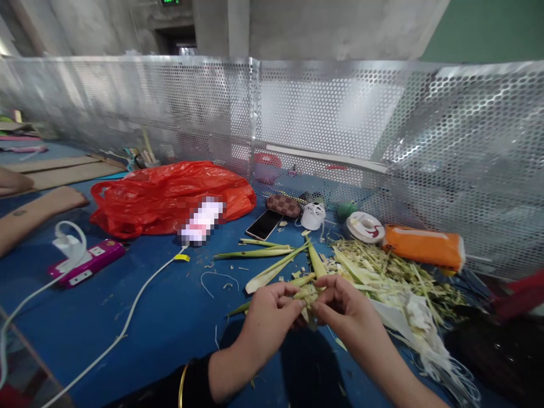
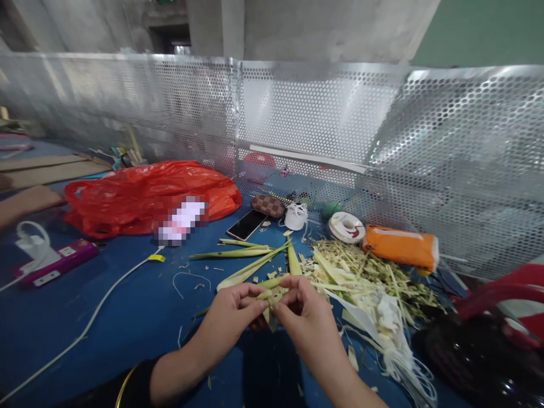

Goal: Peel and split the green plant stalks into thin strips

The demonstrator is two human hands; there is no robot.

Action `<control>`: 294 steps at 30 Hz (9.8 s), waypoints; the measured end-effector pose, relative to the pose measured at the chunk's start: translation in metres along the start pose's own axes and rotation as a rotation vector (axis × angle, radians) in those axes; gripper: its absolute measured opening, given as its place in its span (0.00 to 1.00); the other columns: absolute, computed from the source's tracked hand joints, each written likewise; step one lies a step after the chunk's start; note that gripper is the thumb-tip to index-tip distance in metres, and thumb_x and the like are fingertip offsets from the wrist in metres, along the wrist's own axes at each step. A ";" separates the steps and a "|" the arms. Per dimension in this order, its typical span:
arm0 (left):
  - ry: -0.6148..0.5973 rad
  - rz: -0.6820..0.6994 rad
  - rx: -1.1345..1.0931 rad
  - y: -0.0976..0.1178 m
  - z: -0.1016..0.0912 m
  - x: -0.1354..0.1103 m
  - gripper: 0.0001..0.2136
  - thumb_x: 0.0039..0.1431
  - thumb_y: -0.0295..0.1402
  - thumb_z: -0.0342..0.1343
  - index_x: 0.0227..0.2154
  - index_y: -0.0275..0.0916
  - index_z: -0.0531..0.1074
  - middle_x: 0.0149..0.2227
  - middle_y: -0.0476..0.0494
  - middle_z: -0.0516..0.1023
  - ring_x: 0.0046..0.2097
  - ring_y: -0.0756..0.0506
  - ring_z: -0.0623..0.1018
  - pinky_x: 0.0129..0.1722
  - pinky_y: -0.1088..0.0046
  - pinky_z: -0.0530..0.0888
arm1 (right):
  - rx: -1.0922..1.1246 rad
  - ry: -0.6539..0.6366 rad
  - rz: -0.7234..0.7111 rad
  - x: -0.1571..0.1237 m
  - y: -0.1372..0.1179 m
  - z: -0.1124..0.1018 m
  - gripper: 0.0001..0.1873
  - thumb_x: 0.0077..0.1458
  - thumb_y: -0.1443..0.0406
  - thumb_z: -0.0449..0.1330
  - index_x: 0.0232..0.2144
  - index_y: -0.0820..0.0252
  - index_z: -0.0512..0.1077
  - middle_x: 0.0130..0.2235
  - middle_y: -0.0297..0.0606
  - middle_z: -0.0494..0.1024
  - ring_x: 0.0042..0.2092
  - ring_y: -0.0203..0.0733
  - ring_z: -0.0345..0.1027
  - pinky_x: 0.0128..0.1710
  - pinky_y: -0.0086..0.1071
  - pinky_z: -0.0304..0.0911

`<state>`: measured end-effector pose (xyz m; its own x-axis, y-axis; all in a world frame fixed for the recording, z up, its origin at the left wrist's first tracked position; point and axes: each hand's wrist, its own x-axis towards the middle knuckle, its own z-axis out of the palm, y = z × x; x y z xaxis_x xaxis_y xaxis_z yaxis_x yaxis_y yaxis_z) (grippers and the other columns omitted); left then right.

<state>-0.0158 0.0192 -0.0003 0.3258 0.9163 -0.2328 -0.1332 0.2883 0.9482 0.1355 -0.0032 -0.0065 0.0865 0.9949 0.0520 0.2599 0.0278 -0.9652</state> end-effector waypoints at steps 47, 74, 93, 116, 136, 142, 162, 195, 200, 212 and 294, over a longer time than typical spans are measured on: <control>-0.066 0.155 0.155 -0.013 -0.002 -0.003 0.09 0.52 0.33 0.55 0.33 0.35 0.78 0.27 0.46 0.79 0.28 0.47 0.75 0.30 0.74 0.68 | 0.134 0.006 -0.021 -0.003 -0.004 0.006 0.11 0.49 0.60 0.63 0.32 0.60 0.69 0.22 0.30 0.73 0.24 0.36 0.67 0.25 0.29 0.63; -0.402 -0.136 0.147 -0.004 0.002 -0.006 0.04 0.43 0.29 0.52 0.21 0.36 0.72 0.21 0.49 0.75 0.25 0.49 0.75 0.31 0.72 0.72 | -0.142 0.096 -0.103 0.000 -0.006 0.003 0.10 0.54 0.61 0.55 0.23 0.58 0.65 0.20 0.28 0.64 0.24 0.36 0.58 0.24 0.28 0.54; -0.143 -0.127 0.012 -0.006 -0.005 0.002 0.12 0.47 0.38 0.59 0.26 0.32 0.75 0.26 0.41 0.80 0.20 0.54 0.72 0.16 0.82 0.58 | 0.088 0.019 -0.003 0.010 -0.003 -0.003 0.17 0.48 0.52 0.61 0.30 0.60 0.71 0.27 0.35 0.74 0.29 0.40 0.66 0.30 0.31 0.61; 0.035 -0.032 -0.388 -0.012 -0.001 0.001 0.11 0.48 0.39 0.62 0.27 0.36 0.71 0.22 0.51 0.72 0.20 0.53 0.69 0.17 0.80 0.63 | 0.028 -0.231 0.057 -0.021 0.005 0.034 0.18 0.49 0.50 0.61 0.28 0.58 0.78 0.28 0.39 0.78 0.28 0.44 0.70 0.25 0.31 0.65; -0.074 -0.033 -0.338 -0.009 0.000 -0.001 0.10 0.42 0.30 0.67 0.27 0.32 0.73 0.24 0.48 0.76 0.26 0.53 0.72 0.28 0.80 0.66 | 0.390 -0.053 0.199 -0.023 0.009 0.045 0.16 0.45 0.54 0.65 0.25 0.62 0.79 0.26 0.38 0.76 0.34 0.45 0.68 0.39 0.35 0.63; -0.035 -0.028 -0.209 -0.004 -0.003 0.002 0.08 0.48 0.33 0.62 0.27 0.32 0.73 0.25 0.45 0.78 0.21 0.54 0.68 0.20 0.80 0.60 | 0.266 -0.078 0.135 -0.025 -0.002 0.044 0.19 0.46 0.52 0.63 0.17 0.61 0.70 0.22 0.33 0.67 0.28 0.38 0.58 0.30 0.29 0.56; -0.017 0.062 -0.238 -0.001 -0.005 0.005 0.09 0.42 0.26 0.65 0.30 0.32 0.77 0.30 0.44 0.81 0.33 0.48 0.78 0.40 0.72 0.73 | 0.216 0.115 -0.008 -0.007 -0.006 0.020 0.15 0.47 0.54 0.64 0.23 0.59 0.70 0.23 0.34 0.73 0.29 0.40 0.68 0.32 0.31 0.65; -0.107 -0.250 0.040 -0.004 -0.010 0.005 0.14 0.48 0.41 0.63 0.29 0.35 0.70 0.22 0.48 0.77 0.20 0.52 0.74 0.20 0.80 0.65 | 0.312 0.123 0.058 -0.004 0.001 0.018 0.11 0.47 0.60 0.64 0.20 0.60 0.72 0.24 0.31 0.72 0.30 0.36 0.62 0.33 0.29 0.58; -0.114 -0.235 0.127 -0.001 -0.008 0.005 0.09 0.49 0.36 0.60 0.24 0.34 0.71 0.18 0.49 0.74 0.18 0.54 0.71 0.20 0.80 0.65 | 0.282 0.131 0.048 -0.004 0.002 0.019 0.10 0.47 0.61 0.63 0.20 0.60 0.71 0.23 0.31 0.73 0.28 0.37 0.63 0.32 0.30 0.58; -0.206 -0.294 0.146 0.000 -0.007 0.003 0.11 0.44 0.37 0.63 0.19 0.35 0.70 0.16 0.51 0.71 0.18 0.54 0.68 0.19 0.79 0.65 | 0.100 0.116 0.027 0.005 0.007 0.010 0.08 0.47 0.61 0.61 0.23 0.60 0.71 0.24 0.32 0.72 0.27 0.38 0.63 0.29 0.30 0.59; -0.208 -0.186 -0.017 -0.004 -0.002 -0.002 0.10 0.47 0.36 0.62 0.25 0.32 0.75 0.21 0.44 0.77 0.20 0.52 0.73 0.23 0.77 0.69 | 0.189 0.075 0.090 -0.002 0.003 0.008 0.17 0.46 0.56 0.64 0.16 0.60 0.66 0.19 0.29 0.65 0.25 0.34 0.55 0.27 0.29 0.52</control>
<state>-0.0182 0.0169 -0.0037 0.5315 0.7707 -0.3515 -0.0681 0.4525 0.8892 0.1281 -0.0038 -0.0119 0.1746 0.9843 -0.0243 0.0639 -0.0360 -0.9973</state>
